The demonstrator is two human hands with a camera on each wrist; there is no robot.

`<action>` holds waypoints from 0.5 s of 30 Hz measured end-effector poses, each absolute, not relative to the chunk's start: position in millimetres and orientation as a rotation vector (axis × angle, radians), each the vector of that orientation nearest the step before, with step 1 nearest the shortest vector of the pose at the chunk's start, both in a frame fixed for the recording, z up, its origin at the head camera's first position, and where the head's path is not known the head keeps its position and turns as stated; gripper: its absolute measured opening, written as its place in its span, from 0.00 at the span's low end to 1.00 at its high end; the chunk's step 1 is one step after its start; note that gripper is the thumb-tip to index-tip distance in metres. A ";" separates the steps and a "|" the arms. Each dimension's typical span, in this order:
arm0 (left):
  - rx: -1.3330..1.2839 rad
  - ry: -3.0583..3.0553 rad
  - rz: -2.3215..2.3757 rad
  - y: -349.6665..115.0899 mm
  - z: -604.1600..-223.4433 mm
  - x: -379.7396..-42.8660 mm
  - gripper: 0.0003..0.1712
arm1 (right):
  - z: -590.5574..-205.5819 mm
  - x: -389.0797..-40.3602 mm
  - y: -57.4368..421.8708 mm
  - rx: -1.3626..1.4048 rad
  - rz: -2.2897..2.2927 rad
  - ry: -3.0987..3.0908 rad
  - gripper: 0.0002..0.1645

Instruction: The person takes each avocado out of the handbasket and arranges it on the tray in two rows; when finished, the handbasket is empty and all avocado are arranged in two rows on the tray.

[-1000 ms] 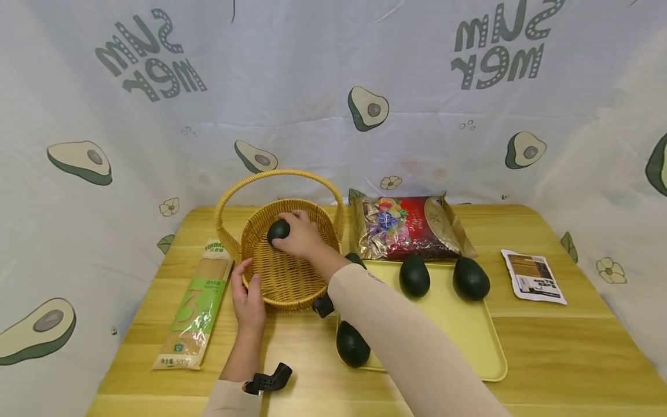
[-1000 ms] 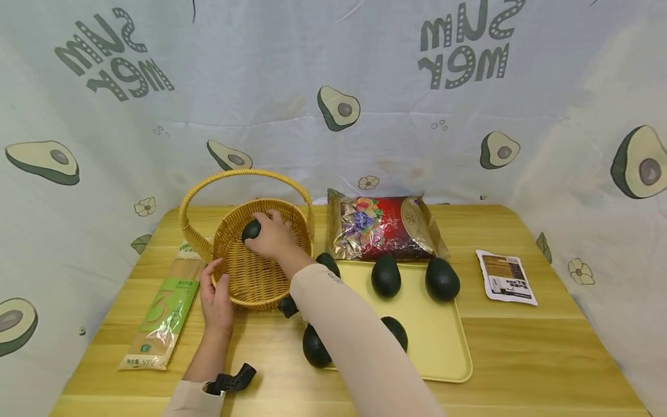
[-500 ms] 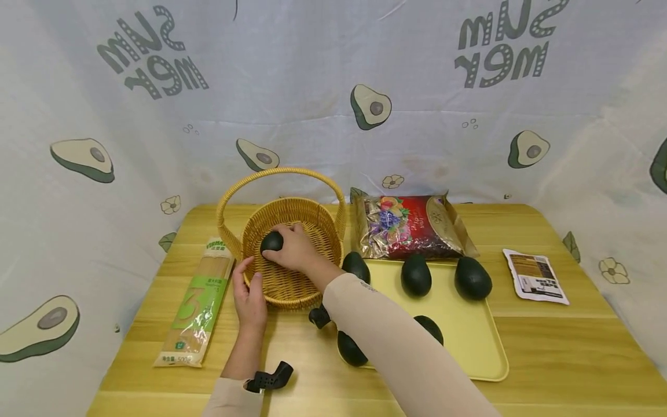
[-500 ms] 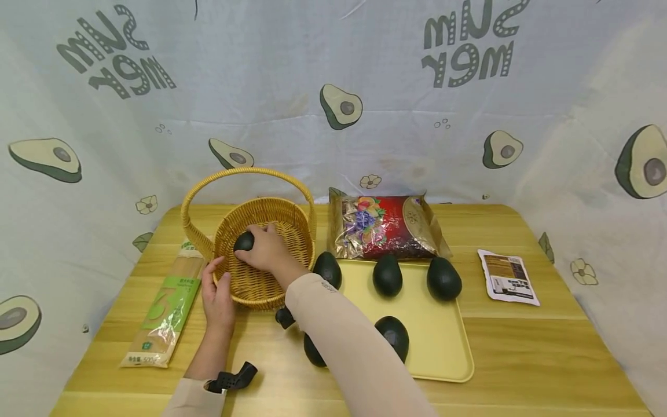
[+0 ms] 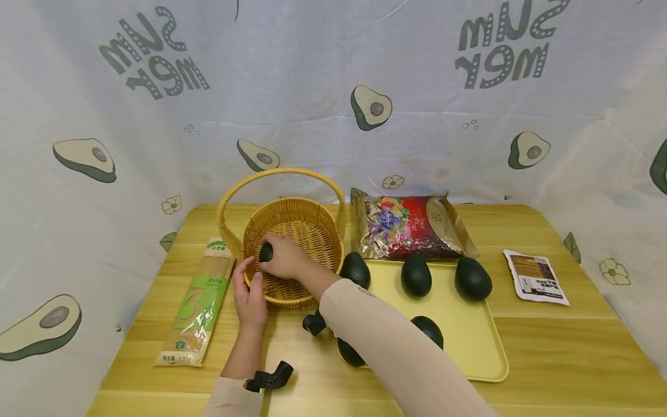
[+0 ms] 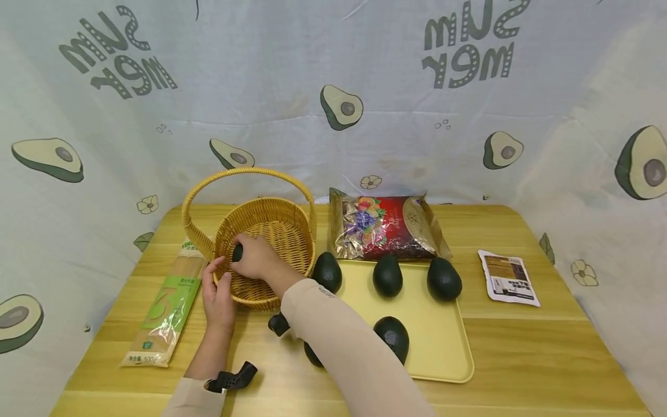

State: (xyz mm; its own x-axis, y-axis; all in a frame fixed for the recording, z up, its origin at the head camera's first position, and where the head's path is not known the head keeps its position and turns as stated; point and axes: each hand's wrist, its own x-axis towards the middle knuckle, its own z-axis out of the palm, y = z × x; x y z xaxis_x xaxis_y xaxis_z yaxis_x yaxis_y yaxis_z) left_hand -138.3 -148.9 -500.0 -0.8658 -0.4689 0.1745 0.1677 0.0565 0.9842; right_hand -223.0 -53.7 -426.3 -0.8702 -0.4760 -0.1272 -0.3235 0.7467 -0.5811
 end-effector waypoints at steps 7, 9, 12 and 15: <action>0.302 -1.883 -1.863 -149.2 -500.5 -138.9 0.22 | -417.3 -222.4 -48.1 -0.631 -0.907 2.661 0.33; 0.297 -1.880 -1.861 -148.9 -500.1 -138.7 0.21 | -413.8 -222.4 -46.8 -0.651 -0.962 2.661 0.33; 0.296 -1.879 -1.862 -148.8 -500.6 -138.4 0.21 | -409.0 -221.4 -46.3 -0.669 -1.026 2.666 0.33; 0.304 -1.886 -1.865 -148.8 -500.4 -138.5 0.21 | -403.0 -218.9 -46.4 -0.659 -1.079 2.674 0.34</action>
State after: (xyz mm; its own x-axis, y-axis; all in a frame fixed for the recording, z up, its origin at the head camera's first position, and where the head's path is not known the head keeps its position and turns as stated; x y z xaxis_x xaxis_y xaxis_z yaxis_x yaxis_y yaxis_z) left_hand -138.5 -148.8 -500.4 -0.8661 -0.4698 0.1708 0.1657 0.0526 0.9848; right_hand -218.9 -46.4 -403.0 -0.8848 -0.4659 -0.0042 -0.3326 0.6379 -0.6946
